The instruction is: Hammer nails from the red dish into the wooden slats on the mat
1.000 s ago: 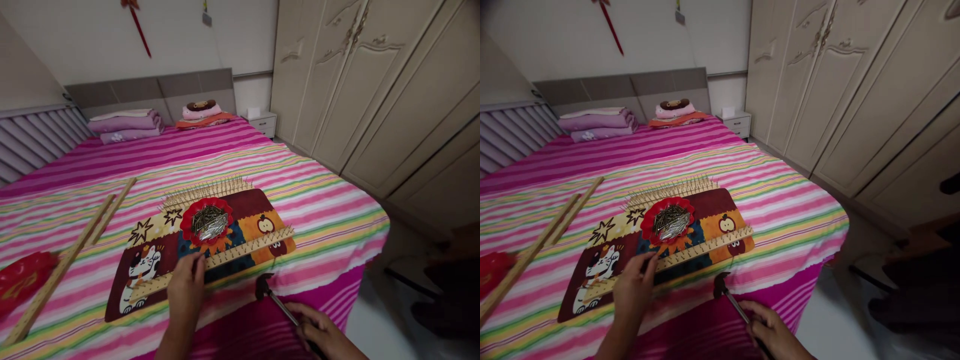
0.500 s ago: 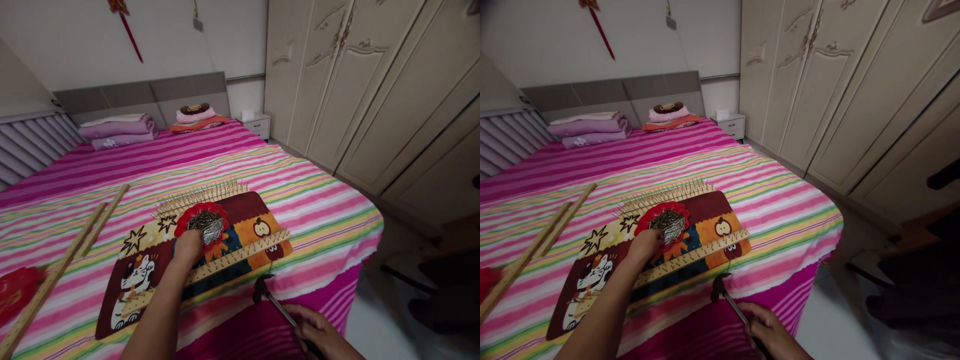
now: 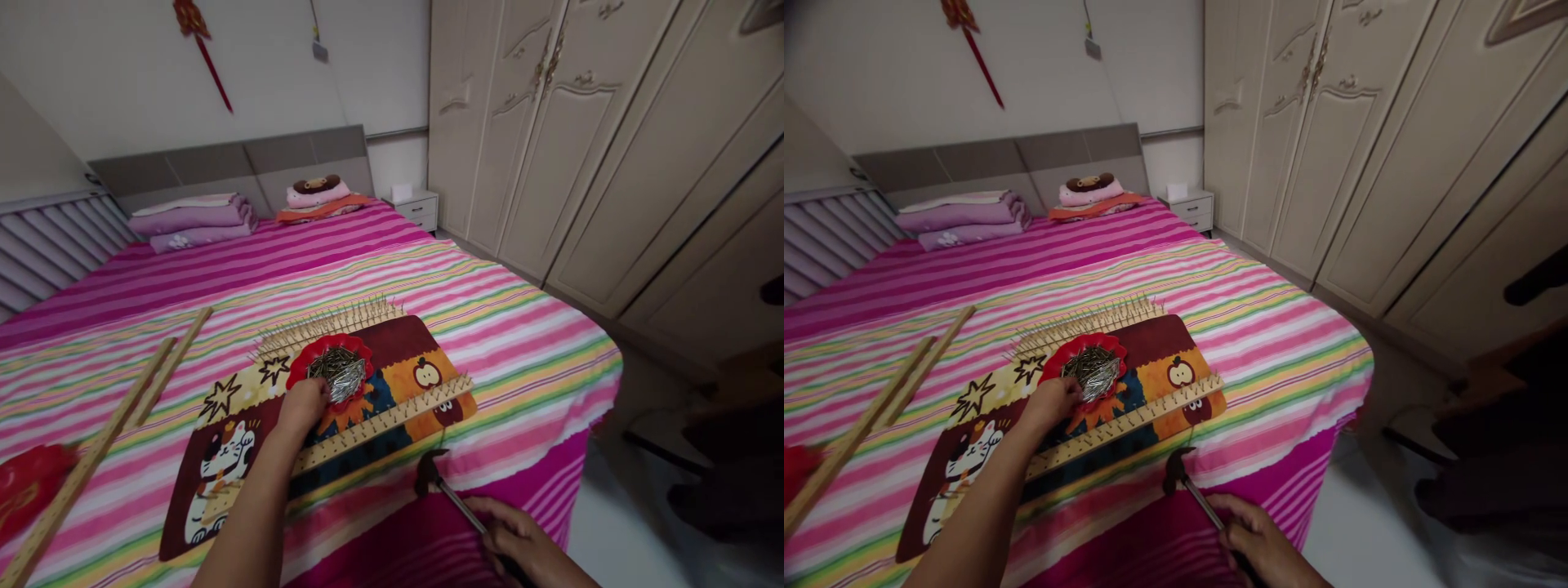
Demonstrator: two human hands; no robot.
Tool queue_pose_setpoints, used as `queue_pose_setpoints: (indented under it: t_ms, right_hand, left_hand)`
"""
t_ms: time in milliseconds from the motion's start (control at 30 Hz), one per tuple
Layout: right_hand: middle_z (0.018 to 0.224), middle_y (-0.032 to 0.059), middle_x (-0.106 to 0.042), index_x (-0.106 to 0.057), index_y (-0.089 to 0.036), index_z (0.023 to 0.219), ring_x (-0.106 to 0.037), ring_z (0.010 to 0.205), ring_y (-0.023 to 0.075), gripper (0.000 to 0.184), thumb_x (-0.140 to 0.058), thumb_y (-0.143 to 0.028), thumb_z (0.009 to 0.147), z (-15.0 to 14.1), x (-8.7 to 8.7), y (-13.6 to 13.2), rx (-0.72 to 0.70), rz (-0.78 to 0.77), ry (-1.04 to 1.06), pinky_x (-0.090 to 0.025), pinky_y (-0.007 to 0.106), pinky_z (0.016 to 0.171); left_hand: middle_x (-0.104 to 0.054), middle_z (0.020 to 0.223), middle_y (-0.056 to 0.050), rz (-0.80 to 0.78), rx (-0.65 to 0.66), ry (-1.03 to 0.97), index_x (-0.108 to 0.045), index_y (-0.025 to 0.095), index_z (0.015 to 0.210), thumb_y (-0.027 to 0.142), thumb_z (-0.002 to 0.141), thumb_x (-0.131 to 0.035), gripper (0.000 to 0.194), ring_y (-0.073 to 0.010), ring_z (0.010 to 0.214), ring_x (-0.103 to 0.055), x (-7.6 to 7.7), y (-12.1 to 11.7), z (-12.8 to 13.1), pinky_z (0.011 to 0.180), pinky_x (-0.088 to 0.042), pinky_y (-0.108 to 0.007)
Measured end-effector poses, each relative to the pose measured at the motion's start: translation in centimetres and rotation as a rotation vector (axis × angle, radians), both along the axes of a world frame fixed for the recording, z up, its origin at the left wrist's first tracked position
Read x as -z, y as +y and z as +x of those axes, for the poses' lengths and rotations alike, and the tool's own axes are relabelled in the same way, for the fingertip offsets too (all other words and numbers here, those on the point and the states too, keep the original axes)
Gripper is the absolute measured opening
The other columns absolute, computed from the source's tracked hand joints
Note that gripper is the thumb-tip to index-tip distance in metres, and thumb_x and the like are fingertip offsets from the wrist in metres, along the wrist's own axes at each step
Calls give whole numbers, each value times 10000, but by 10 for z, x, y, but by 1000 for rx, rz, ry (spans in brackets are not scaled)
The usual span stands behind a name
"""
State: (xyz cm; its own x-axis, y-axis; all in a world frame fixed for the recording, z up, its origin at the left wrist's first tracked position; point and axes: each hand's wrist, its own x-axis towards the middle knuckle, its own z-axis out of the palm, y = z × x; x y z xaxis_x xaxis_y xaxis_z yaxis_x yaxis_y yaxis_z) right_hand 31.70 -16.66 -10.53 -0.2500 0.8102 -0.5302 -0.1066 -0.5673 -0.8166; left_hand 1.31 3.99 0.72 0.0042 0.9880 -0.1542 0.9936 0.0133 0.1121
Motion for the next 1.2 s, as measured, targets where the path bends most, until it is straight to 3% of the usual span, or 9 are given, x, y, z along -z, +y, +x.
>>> queue_pose_setpoints:
  t_ms: [100,267,400,500,667,833,967,1200]
  right_hand:
    - [471,-84,-517,-568,-152,1209,-339,307,54,556,-509,-325,683,0,2,0,-5,6,-11,-206,172,324]
    - [454,-88,-492,-607,-155,1155,-299,303,48,516,-517,-336,680,-3,-3,1,11,6,-19,-181,174,321]
    - [442,-94,-473,-598,-157,1163,-306,312,51,518,-533,-352,688,-2,-5,0,15,11,-21,-190,176,333]
    - [462,-86,-498,-558,-146,1216,-329,311,58,558,-530,-360,701,0,-6,-1,-14,6,-42,-206,176,324]
    - [478,-78,-513,-548,-147,1238,-333,318,56,554,-515,-330,716,-2,-13,-3,19,0,-82,-198,163,316]
    - [480,-78,-519,-539,-133,1246,-345,318,54,570,-523,-336,713,-1,-13,-3,-10,19,-68,-208,166,315]
    - [483,-82,-518,-514,-142,1274,-346,307,59,614,-531,-359,700,2,-7,-2,-24,-17,-71,-208,171,299]
    - [486,-87,-506,-524,-140,1256,-327,307,52,584,-533,-373,720,0,-12,-1,-33,6,-42,-195,170,305]
  left_hand:
    - [-678,666,-13,24,-26,-144,-647,223,676,221,724,-518,138,-150,640,-598,-3,0,-10,591,-382,-238]
    - [-625,563,22,125,-183,-661,-652,209,648,374,637,-601,173,-133,551,-546,-12,-15,-26,548,-394,-238]
    - [-657,632,-8,202,-320,-1131,-655,172,778,470,531,-713,391,-143,601,-589,-22,-58,-25,589,-450,-254]
    - [-682,689,-21,266,-470,-1262,-644,168,795,473,483,-762,452,-150,651,-619,-19,-97,-17,627,-480,-259]
    - [-685,703,-16,311,-627,-1205,-667,175,768,522,504,-731,441,-151,664,-610,17,-134,0,631,-492,-263]
    - [-708,759,-26,366,-665,-1098,-687,191,816,534,561,-668,428,-176,741,-636,47,-131,11,723,-493,-294]
    - [-715,774,-24,377,-649,-999,-688,213,825,533,607,-629,392,-193,759,-645,53,-125,13,754,-487,-323]
    - [-721,771,-22,382,-639,-893,-683,231,779,528,597,-610,356,-213,781,-654,45,-125,15,773,-484,-331]
